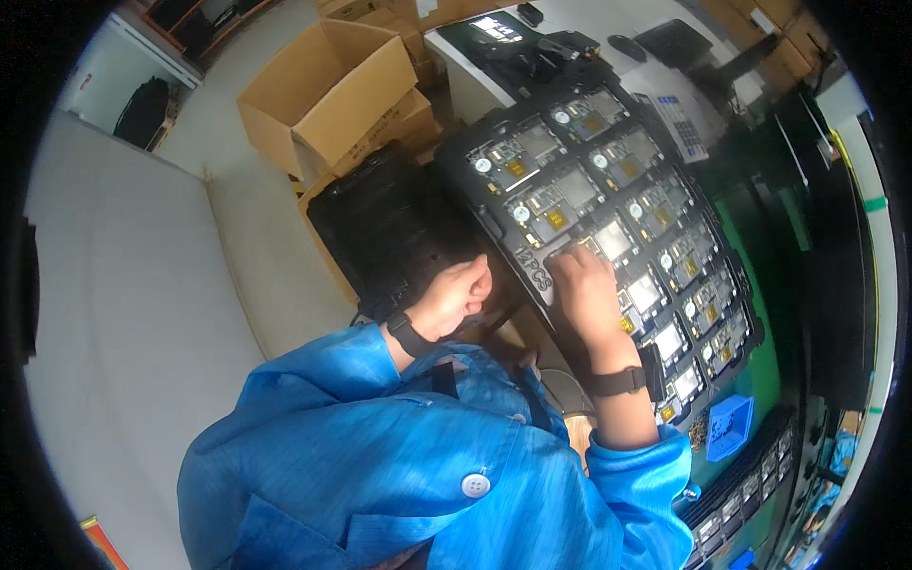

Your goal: The recorder is assembling small components onto several electronic circuit boards held in a large black tray at a manufacturing station.

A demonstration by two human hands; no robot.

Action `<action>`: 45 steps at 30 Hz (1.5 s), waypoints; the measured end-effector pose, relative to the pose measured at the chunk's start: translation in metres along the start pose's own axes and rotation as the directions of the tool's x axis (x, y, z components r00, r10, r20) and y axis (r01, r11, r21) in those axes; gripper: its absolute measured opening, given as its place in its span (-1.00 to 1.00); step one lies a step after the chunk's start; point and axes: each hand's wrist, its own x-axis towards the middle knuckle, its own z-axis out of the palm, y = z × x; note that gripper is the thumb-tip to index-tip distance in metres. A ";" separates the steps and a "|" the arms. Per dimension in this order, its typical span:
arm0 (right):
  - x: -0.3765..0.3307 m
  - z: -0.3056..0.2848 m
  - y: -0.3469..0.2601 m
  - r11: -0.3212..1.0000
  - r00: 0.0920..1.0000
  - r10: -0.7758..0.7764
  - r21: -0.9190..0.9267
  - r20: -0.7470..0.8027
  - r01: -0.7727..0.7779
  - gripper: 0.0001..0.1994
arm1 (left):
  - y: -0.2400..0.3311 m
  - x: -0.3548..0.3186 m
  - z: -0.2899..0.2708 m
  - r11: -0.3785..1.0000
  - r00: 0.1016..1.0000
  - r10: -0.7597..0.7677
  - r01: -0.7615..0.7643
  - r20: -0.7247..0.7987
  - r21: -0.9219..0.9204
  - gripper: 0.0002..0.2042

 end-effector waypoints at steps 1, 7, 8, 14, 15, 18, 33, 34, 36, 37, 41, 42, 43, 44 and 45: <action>0.000 -0.001 0.001 1.000 1.000 -0.023 0.006 0.019 0.023 -0.94 | -0.003 -0.001 -0.004 1.000 1.000 -0.024 0.024 0.019 -0.016 -0.66; 0.010 -0.005 0.015 0.971 0.967 -0.236 0.054 0.093 0.231 -0.90 | -0.002 0.000 -0.006 0.998 0.998 -0.057 0.057 -0.010 -0.019 -0.66; 0.015 -0.007 0.017 0.971 0.967 -0.237 0.057 0.092 0.233 -0.90 | -0.001 0.001 -0.006 0.998 0.998 -0.063 0.063 -0.024 -0.003 -0.66; 0.036 -0.010 0.025 0.951 0.882 -0.308 0.087 0.356 0.297 -0.96 | 0.006 0.007 0.011 0.998 0.998 -0.057 0.058 -0.027 0.026 -0.66; 0.037 -0.012 0.023 0.957 0.891 -0.291 0.124 0.349 0.264 -0.98 | 0.006 0.008 0.014 0.998 0.997 -0.060 0.061 -0.042 0.027 -0.66; 0.038 -0.014 0.022 0.955 0.894 -0.290 0.170 0.342 0.244 -0.99 | 0.003 0.014 0.014 0.998 0.998 -0.056 0.056 0.008 -0.001 -0.67; 0.020 -0.019 0.037 0.783 0.938 0.029 0.575 0.347 -0.236 -0.96 | 0.016 0.017 0.023 0.994 0.998 0.009 -0.002 -0.064 0.107 -0.67; 0.020 -0.020 0.037 0.767 0.929 0.049 0.583 0.366 -0.270 -0.95 | 0.017 0.017 0.025 0.994 0.998 0.008 -0.001 -0.064 0.110 -0.67; 0.019 -0.020 0.038 0.739 0.925 0.060 0.606 0.376 -0.294 -0.95 | 0.019 0.018 0.028 0.985 0.998 0.056 -0.049 -0.036 0.168 -0.67; 0.019 -0.019 0.039 0.711 0.920 0.066 0.628 0.387 -0.316 -0.95 | 0.020 0.017 0.029 0.984 0.998 0.058 -0.051 -0.036 0.170 -0.67; 0.018 -0.017 0.036 0.722 0.929 0.100 0.616 0.358 -0.315 -0.94 | 0.022 0.009 0.037 0.972 0.999 0.041 -0.035 -0.022 0.231 -0.69; 0.020 -0.014 0.035 0.828 0.967 0.017 0.538 0.253 -0.155 -0.94 | 0.023 0.007 0.039 0.966 0.999 0.026 -0.030 0.019 0.259 -0.70; 0.022 -0.011 0.033 0.903 0.984 -0.085 0.430 0.159 0.008 -0.94 | 0.023 0.007 0.041 0.958 0.999 0.036 -0.041 0.024 0.284 -0.71; 0.023 -0.008 0.031 0.903 0.984 -0.085 0.431 0.158 0.008 -0.94 | 0.022 0.008 0.041 0.958 0.999 0.036 -0.042 0.024 0.285 -0.71; 0.023 -0.006 0.029 0.935 0.978 -0.147 0.344 0.150 0.087 -0.95 | 0.020 0.009 0.040 0.954 0.999 0.042 -0.048 0.025 0.296 -0.70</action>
